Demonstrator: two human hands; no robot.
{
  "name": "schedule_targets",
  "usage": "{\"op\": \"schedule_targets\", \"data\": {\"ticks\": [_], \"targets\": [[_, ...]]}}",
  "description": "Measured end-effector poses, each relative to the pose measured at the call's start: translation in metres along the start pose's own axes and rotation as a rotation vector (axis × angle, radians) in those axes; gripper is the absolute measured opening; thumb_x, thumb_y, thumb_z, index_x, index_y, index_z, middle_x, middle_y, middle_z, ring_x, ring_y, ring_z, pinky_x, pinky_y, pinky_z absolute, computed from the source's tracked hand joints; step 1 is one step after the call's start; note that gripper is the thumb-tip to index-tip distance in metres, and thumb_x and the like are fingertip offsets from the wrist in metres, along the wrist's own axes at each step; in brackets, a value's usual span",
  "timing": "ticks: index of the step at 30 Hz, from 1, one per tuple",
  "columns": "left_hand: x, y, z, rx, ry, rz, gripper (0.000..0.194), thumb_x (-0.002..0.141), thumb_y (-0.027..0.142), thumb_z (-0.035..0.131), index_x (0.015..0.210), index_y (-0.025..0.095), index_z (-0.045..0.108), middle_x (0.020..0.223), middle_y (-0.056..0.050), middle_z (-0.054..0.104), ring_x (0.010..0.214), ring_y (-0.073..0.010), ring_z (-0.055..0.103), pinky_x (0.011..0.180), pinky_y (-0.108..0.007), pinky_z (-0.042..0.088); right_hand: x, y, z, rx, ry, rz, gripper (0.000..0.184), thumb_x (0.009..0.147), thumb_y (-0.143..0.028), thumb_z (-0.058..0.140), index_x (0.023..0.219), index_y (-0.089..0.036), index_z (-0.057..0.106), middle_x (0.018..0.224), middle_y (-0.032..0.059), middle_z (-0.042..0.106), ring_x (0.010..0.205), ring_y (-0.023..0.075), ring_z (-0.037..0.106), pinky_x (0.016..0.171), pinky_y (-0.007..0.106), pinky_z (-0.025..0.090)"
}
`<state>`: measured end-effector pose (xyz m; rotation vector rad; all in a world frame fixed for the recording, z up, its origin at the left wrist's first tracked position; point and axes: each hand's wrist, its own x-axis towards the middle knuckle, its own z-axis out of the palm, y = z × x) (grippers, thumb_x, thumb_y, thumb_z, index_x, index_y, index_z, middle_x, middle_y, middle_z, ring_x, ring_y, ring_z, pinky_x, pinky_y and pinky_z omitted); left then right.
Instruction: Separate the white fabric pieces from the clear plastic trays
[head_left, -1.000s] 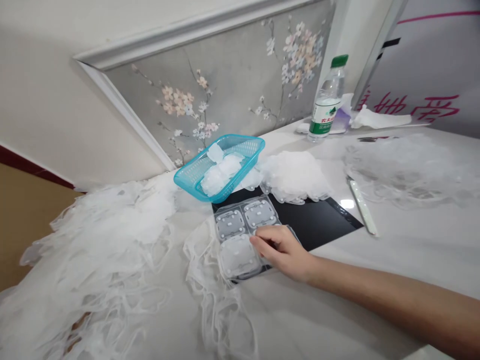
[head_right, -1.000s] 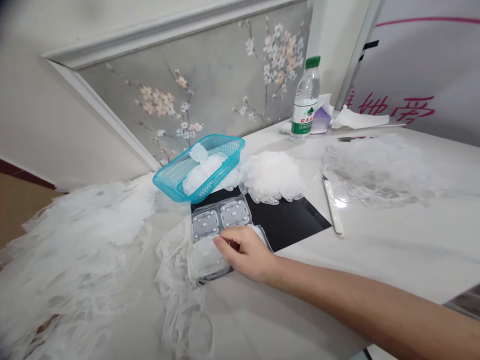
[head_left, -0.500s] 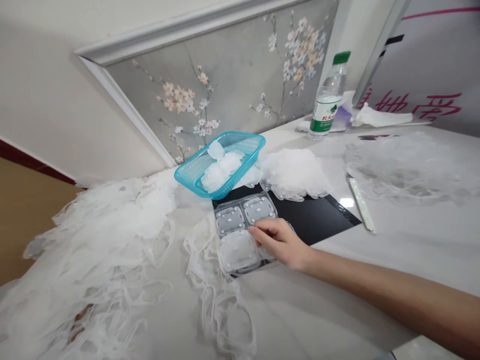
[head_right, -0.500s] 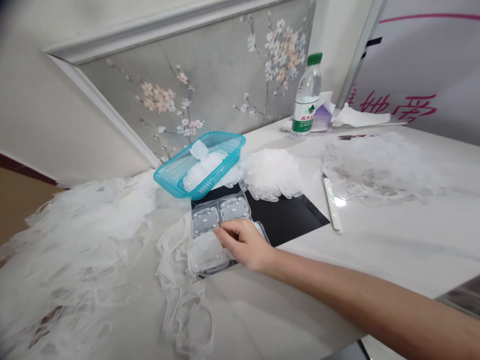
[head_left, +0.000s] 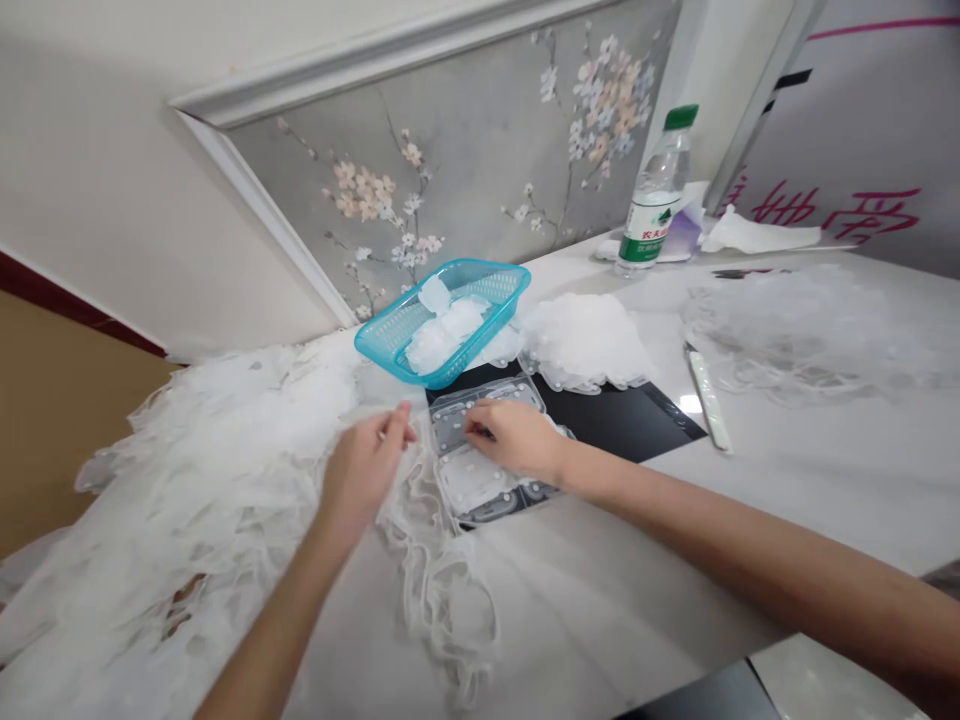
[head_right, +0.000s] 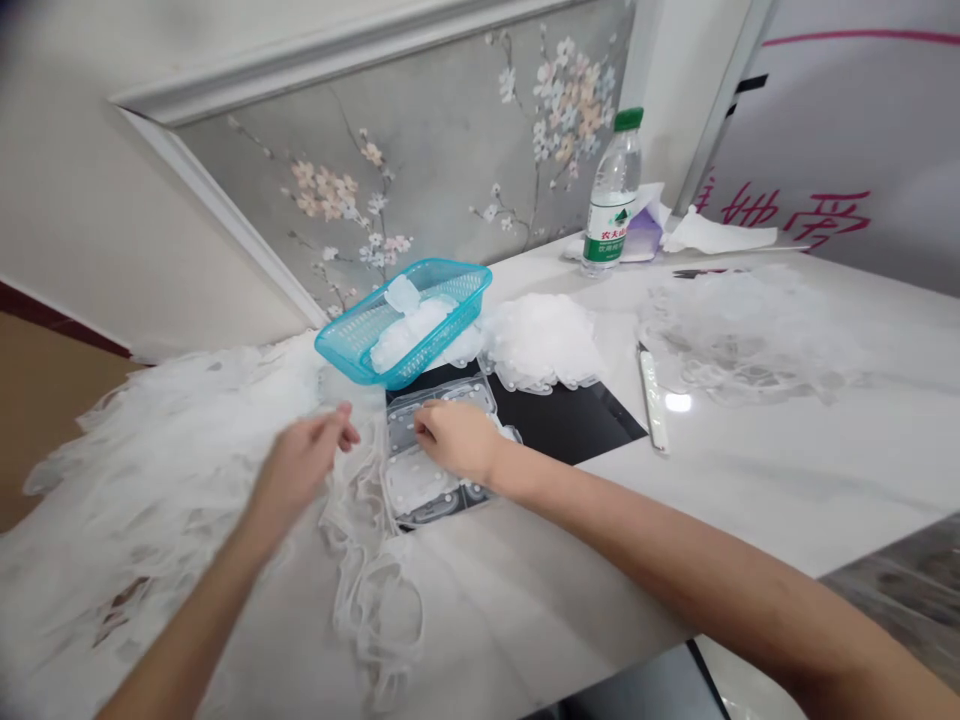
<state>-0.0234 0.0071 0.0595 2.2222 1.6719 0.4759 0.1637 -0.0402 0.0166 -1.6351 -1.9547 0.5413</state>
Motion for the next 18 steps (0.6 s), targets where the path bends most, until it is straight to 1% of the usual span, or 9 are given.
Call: {"op": "schedule_targets", "data": {"ticks": [1, 2, 3, 5, 7, 9, 11, 14, 18], "targets": [[-0.006, 0.0, 0.005, 0.03, -0.011, 0.005, 0.036, 0.088, 0.046, 0.048, 0.078, 0.015, 0.061, 0.07, -0.001, 0.06, 0.064, -0.0145, 0.057, 0.063, -0.03, 0.046, 0.002, 0.0, -0.001, -0.012, -0.014, 0.009, 0.013, 0.081, -0.016, 0.051, 0.084, -0.017, 0.064, 0.087, 0.0049, 0.062, 0.077, 0.0157, 0.056, 0.064, 0.023, 0.033], [-0.012, -0.001, 0.01, 0.058, -0.015, 0.012, 0.038, 0.087, 0.049, 0.046, 0.072, 0.016, 0.06, 0.066, -0.001, 0.059, 0.062, -0.0154, 0.056, 0.061, -0.029, 0.043, 0.003, 0.0, -0.002, -0.022, -0.032, 0.02, 0.013, 0.08, -0.018, 0.054, 0.087, -0.017, 0.065, 0.086, 0.0049, 0.063, 0.078, 0.0162, 0.057, 0.063, 0.023, 0.033], [-0.018, -0.001, 0.015, 0.077, -0.009, 0.022, 0.038, 0.086, 0.05, 0.046, 0.069, 0.018, 0.059, 0.067, -0.001, 0.06, 0.064, -0.017, 0.057, 0.06, -0.029, 0.04, 0.002, -0.001, -0.003, -0.03, -0.051, 0.035, 0.015, 0.079, -0.02, 0.056, 0.09, -0.018, 0.065, 0.084, 0.0044, 0.063, 0.077, 0.0163, 0.057, 0.062, 0.023, 0.032], [-0.026, -0.003, 0.025, 0.087, 0.014, 0.046, 0.033, 0.083, 0.05, 0.048, 0.074, 0.021, 0.059, 0.079, -0.003, 0.063, 0.076, -0.0209, 0.058, 0.061, -0.029, 0.039, -0.002, -0.003, -0.007, -0.043, -0.093, 0.076, 0.02, 0.078, -0.025, 0.059, 0.097, -0.019, 0.065, 0.075, 0.0029, 0.063, 0.07, 0.0161, 0.057, 0.057, 0.023, 0.03], [-0.029, -0.005, 0.033, 0.065, 0.012, 0.077, 0.029, 0.079, 0.049, 0.053, 0.081, 0.021, 0.059, 0.089, -0.004, 0.063, 0.085, -0.0229, 0.057, 0.066, -0.029, 0.04, -0.007, -0.007, -0.01, -0.061, -0.126, 0.127, 0.023, 0.078, -0.026, 0.058, 0.099, -0.019, 0.065, 0.068, 0.0024, 0.062, 0.064, 0.0165, 0.056, 0.053, 0.024, 0.028], [-0.028, -0.01, 0.037, 0.014, -0.027, 0.115, 0.028, 0.076, 0.048, 0.056, 0.086, 0.021, 0.06, 0.087, -0.004, 0.063, 0.084, -0.0221, 0.057, 0.069, -0.029, 0.042, -0.012, -0.011, -0.013, -0.08, -0.145, 0.17, 0.022, 0.077, -0.025, 0.059, 0.097, -0.018, 0.065, 0.066, 0.0034, 0.061, 0.064, 0.0176, 0.056, 0.052, 0.025, 0.026], [-0.027, -0.015, 0.04, -0.044, -0.085, 0.15, 0.028, 0.076, 0.045, 0.058, 0.091, 0.022, 0.06, 0.084, -0.002, 0.063, 0.08, -0.0196, 0.058, 0.07, -0.028, 0.044, -0.014, -0.013, -0.014, -0.101, -0.166, 0.187, 0.021, 0.077, -0.025, 0.059, 0.096, -0.017, 0.065, 0.067, 0.0042, 0.062, 0.065, 0.0184, 0.057, 0.052, 0.025, 0.026], [-0.027, -0.021, 0.041, -0.198, -0.159, 0.149, 0.034, 0.075, 0.043, 0.061, 0.101, 0.022, 0.057, 0.086, -0.002, 0.064, 0.082, -0.018, 0.059, 0.076, -0.028, 0.046, -0.013, -0.012, -0.015, -0.14, -0.204, 0.138, 0.023, 0.079, -0.028, 0.059, 0.1, -0.021, 0.064, 0.068, 0.003, 0.063, 0.065, 0.018, 0.057, 0.053, 0.024, 0.027], [-0.035, -0.015, 0.038, -0.599, -0.317, 0.012, 0.055, 0.073, 0.037, 0.067, 0.12, 0.024, 0.043, 0.099, -0.004, 0.066, 0.094, -0.0192, 0.06, 0.086, -0.031, 0.045, -0.01, -0.007, -0.016, -0.202, -0.197, 0.043, 0.03, 0.079, -0.035, 0.061, 0.107, -0.024, 0.061, 0.065, 0.0006, 0.062, 0.062, 0.0178, 0.058, 0.051, 0.024, 0.025]]}}
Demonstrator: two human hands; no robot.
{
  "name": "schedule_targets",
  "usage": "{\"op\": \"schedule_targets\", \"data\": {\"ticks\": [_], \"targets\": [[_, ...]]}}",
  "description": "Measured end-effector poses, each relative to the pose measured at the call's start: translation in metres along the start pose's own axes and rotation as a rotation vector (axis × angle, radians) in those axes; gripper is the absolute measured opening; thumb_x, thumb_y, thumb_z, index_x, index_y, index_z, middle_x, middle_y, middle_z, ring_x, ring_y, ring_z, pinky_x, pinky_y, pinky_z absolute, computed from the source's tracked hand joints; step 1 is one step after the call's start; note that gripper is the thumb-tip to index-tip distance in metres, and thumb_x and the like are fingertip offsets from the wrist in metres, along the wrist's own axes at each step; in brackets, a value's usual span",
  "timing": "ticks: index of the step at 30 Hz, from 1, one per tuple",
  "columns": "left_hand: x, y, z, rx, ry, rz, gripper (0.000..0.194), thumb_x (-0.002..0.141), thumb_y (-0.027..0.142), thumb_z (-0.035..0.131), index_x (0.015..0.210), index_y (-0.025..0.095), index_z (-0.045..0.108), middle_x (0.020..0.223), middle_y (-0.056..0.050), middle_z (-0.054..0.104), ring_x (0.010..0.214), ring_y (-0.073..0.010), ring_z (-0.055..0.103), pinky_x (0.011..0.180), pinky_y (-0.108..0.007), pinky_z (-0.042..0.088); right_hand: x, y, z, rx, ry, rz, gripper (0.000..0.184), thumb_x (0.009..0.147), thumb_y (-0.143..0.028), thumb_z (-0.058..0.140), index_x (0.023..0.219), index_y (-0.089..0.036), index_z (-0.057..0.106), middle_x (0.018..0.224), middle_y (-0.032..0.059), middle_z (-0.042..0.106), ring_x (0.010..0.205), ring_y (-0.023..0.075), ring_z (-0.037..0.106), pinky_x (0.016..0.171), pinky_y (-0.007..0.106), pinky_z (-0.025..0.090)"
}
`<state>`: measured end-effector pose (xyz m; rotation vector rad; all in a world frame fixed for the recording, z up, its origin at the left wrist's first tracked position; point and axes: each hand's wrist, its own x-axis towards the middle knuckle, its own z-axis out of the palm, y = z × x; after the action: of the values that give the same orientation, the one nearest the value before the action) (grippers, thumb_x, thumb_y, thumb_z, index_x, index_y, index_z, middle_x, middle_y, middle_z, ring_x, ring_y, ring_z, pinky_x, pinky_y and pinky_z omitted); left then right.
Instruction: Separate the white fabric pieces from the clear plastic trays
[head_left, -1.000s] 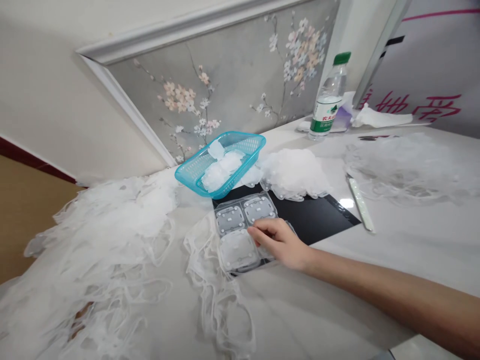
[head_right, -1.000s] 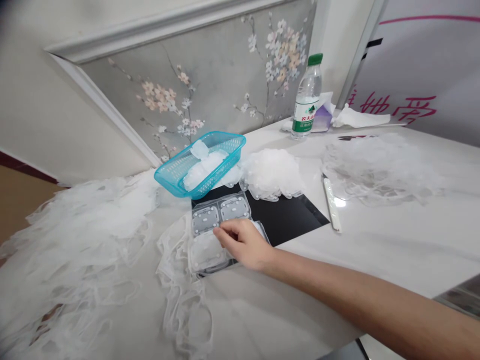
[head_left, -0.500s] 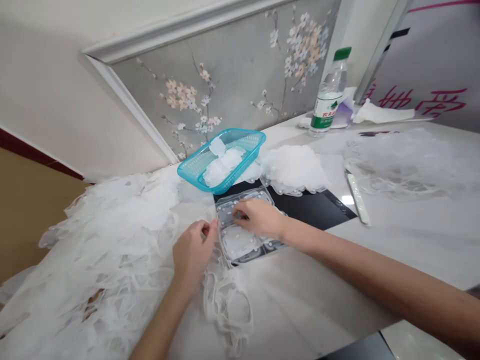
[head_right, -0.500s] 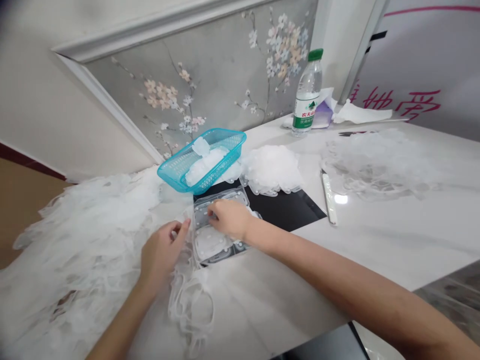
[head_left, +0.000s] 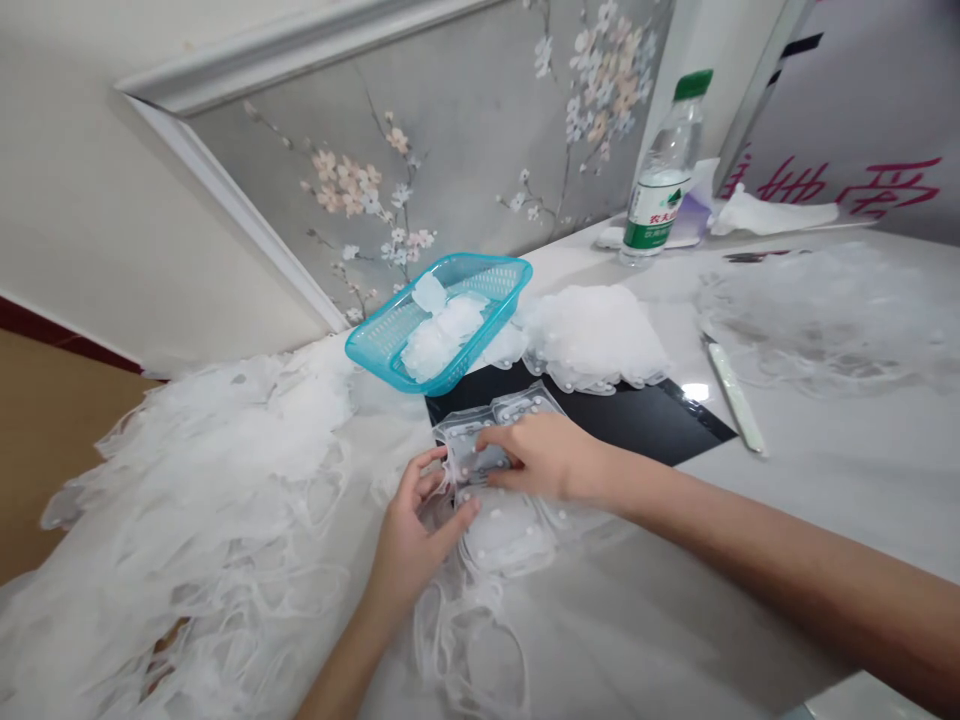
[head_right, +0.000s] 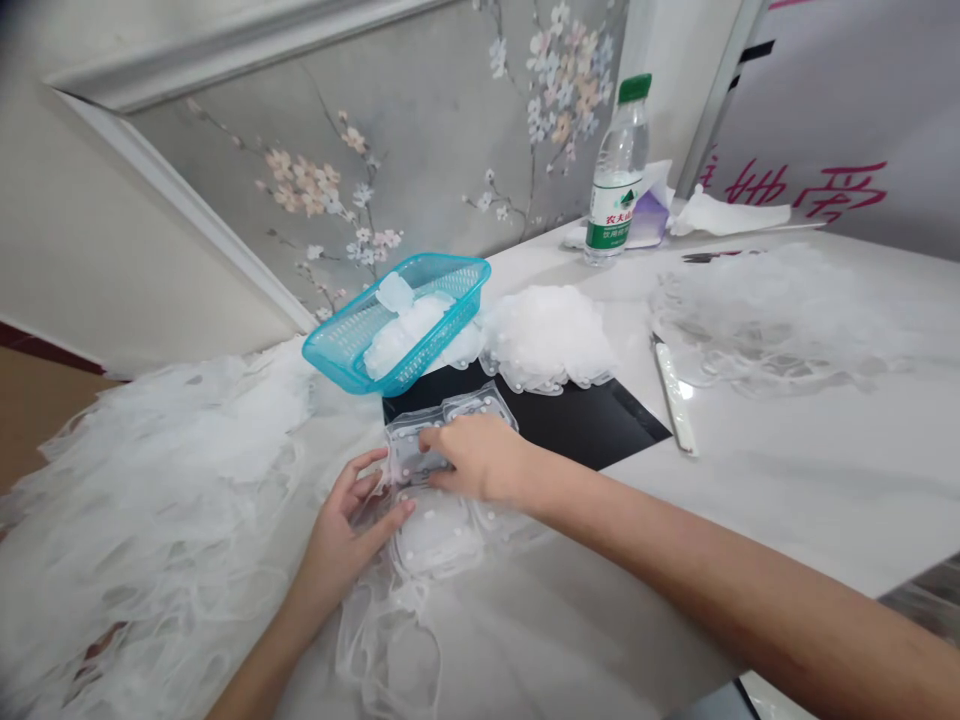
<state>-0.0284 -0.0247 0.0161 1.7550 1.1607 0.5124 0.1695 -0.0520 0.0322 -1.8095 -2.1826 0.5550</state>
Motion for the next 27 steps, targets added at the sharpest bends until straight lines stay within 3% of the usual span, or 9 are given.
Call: {"op": "schedule_targets", "data": {"ticks": [3, 7, 11, 16, 22, 27], "targets": [[-0.004, 0.006, 0.006, -0.22, -0.058, -0.044, 0.071, 0.072, 0.033, 0.07, 0.131, 0.026, 0.029, 0.105, -0.006, 0.065, 0.098, -0.0194, 0.06, 0.088, -0.032, 0.044, -0.001, 0.002, 0.003, -0.032, 0.039, -0.031, 0.032, 0.08, -0.039, 0.06, 0.108, -0.023, 0.059, 0.07, 0.0008, 0.064, 0.064, 0.0178, 0.059, 0.05, 0.024, 0.025], [-0.003, 0.009, 0.012, -0.472, -0.047, -0.013, 0.094, 0.07, 0.024, 0.072, 0.141, 0.029, 0.01, 0.106, -0.004, 0.063, 0.103, -0.0177, 0.058, 0.088, -0.03, 0.045, -0.006, 0.001, 0.015, -0.077, 0.178, -0.142, 0.028, 0.091, -0.038, 0.046, 0.11, -0.02, 0.057, 0.096, 0.0034, 0.064, 0.073, 0.0153, 0.061, 0.051, 0.025, 0.028], [-0.003, 0.013, 0.013, -0.619, 0.027, -0.031, 0.092, 0.068, 0.02, 0.073, 0.141, 0.03, 0.018, 0.107, -0.003, 0.062, 0.097, -0.0164, 0.06, 0.081, -0.026, 0.048, -0.009, -0.004, 0.025, -0.221, 0.313, -0.233, 0.026, 0.094, -0.025, 0.037, 0.111, -0.016, 0.055, 0.099, 0.0063, 0.061, 0.069, 0.0142, 0.059, 0.049, 0.027, 0.029], [-0.006, 0.018, 0.015, -0.53, 0.05, -0.034, 0.082, 0.07, 0.02, 0.072, 0.137, 0.027, 0.027, 0.081, 0.002, 0.065, 0.069, -0.0087, 0.06, 0.067, -0.017, 0.047, -0.008, -0.009, 0.021, -0.355, 0.304, -0.214, 0.019, 0.087, -0.009, 0.042, 0.099, -0.013, 0.056, 0.085, 0.0068, 0.061, 0.064, 0.0161, 0.058, 0.049, 0.028, 0.028], [-0.008, 0.017, 0.015, -0.578, 0.019, -0.068, 0.07, 0.076, 0.023, 0.067, 0.136, 0.029, 0.031, 0.072, 0.003, 0.064, 0.065, -0.0093, 0.06, 0.062, -0.016, 0.047, -0.012, 0.002, 0.011, -0.16, 0.254, -0.394, 0.024, 0.086, -0.018, 0.043, 0.105, -0.013, 0.056, 0.09, 0.0047, 0.061, 0.062, 0.0135, 0.055, 0.048, 0.026, 0.027], [-0.006, 0.015, 0.012, -0.679, -0.001, -0.096, 0.075, 0.076, 0.02, 0.067, 0.138, 0.031, 0.027, 0.071, 0.004, 0.063, 0.069, -0.0101, 0.061, 0.064, -0.016, 0.048, -0.013, 0.007, 0.016, -0.025, 0.415, -0.453, 0.027, 0.086, -0.018, 0.045, 0.11, -0.013, 0.055, 0.088, 0.0038, 0.063, 0.063, 0.0114, 0.056, 0.048, 0.024, 0.029]]}}
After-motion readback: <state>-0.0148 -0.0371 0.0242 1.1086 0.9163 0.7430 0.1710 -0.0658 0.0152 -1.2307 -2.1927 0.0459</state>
